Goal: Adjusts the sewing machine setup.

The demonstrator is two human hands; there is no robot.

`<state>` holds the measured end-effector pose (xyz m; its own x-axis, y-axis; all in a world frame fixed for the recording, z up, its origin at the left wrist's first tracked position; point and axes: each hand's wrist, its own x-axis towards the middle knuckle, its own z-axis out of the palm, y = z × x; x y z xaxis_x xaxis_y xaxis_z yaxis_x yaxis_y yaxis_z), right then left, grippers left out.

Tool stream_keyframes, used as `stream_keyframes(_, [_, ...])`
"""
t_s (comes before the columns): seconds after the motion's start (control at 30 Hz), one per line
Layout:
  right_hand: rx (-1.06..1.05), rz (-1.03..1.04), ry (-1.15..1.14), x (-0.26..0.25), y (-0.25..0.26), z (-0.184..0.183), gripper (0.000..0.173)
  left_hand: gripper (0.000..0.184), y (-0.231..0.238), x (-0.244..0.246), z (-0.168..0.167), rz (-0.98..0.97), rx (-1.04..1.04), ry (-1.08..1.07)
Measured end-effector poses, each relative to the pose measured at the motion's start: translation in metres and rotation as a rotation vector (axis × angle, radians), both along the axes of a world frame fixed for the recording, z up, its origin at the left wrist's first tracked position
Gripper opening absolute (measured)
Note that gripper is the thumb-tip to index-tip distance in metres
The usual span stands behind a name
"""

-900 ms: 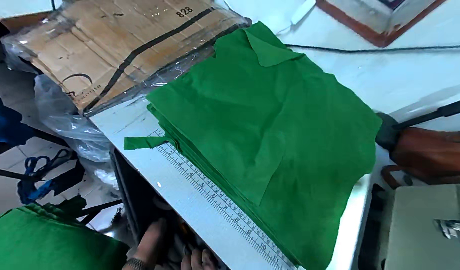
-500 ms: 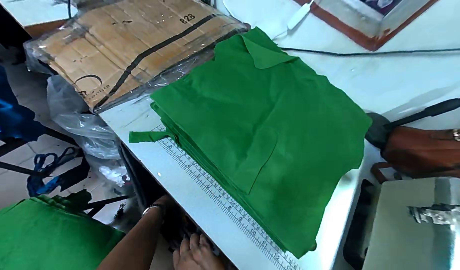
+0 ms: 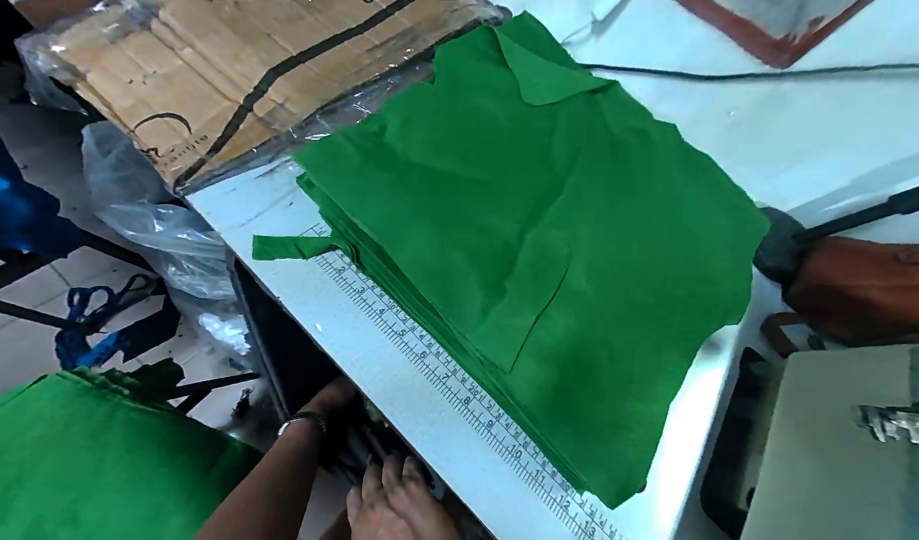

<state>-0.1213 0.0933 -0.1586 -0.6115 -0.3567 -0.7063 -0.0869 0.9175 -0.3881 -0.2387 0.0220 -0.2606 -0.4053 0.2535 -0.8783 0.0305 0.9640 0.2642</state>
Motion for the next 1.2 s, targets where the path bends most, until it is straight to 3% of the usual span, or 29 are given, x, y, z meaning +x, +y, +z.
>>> stream_keyframes(0.07, [0.025, -0.008, 0.035, 0.001, 0.0, -0.001, 0.039, 0.042, -0.005, 0.007, -0.04, 0.316, 0.192, 0.087])
stream_keyframes(0.1, [0.046, -0.004, 0.049, 0.001, -0.001, 0.0, 0.038, 0.042, -0.003, 0.006, -0.047, 0.468, 0.258, 0.059])
stream_keyframes(0.17, [0.084, 0.015, 0.044, 0.0, -0.002, 0.001, 0.038, 0.043, 0.005, 0.005, -0.049, 0.584, 0.279, -0.006])
stream_keyframes(0.33, [0.105, 0.033, 0.115, 0.002, -0.003, -0.004, 0.035, 0.043, 0.007, 0.0, -0.054, 0.503, 0.256, -0.038])
stream_keyframes(0.43, [0.126, 0.035, 0.155, 0.003, -0.003, -0.006, 0.033, 0.041, 0.0, -0.001, -0.075, 0.463, 0.231, -0.026])
stream_keyframes(0.6, [0.14, 0.052, 0.195, 0.004, -0.002, -0.007, 0.031, 0.039, 0.003, 0.002, -0.054, 0.503, 0.209, -0.007])
stream_keyframes(0.73, [0.176, 0.105, 0.24, 0.005, -0.002, -0.009, 0.03, 0.043, -0.002, -0.007, -0.073, 0.41, 0.182, -0.037])
stream_keyframes(0.83, [0.195, 0.122, 0.276, 0.006, -0.003, -0.011, 0.028, 0.043, -0.003, -0.009, -0.095, 0.488, 0.232, -0.033])
stream_keyframes(1.07, [0.268, 0.135, 0.247, 0.004, -0.005, -0.011, 0.031, 0.038, 0.005, -0.009, -0.095, 0.629, 0.289, -0.087])
stream_keyframes(1.2, [0.267, 0.129, 0.301, 0.005, -0.006, -0.014, 0.03, 0.037, -0.006, -0.021, -0.095, 0.584, 0.291, -0.083])
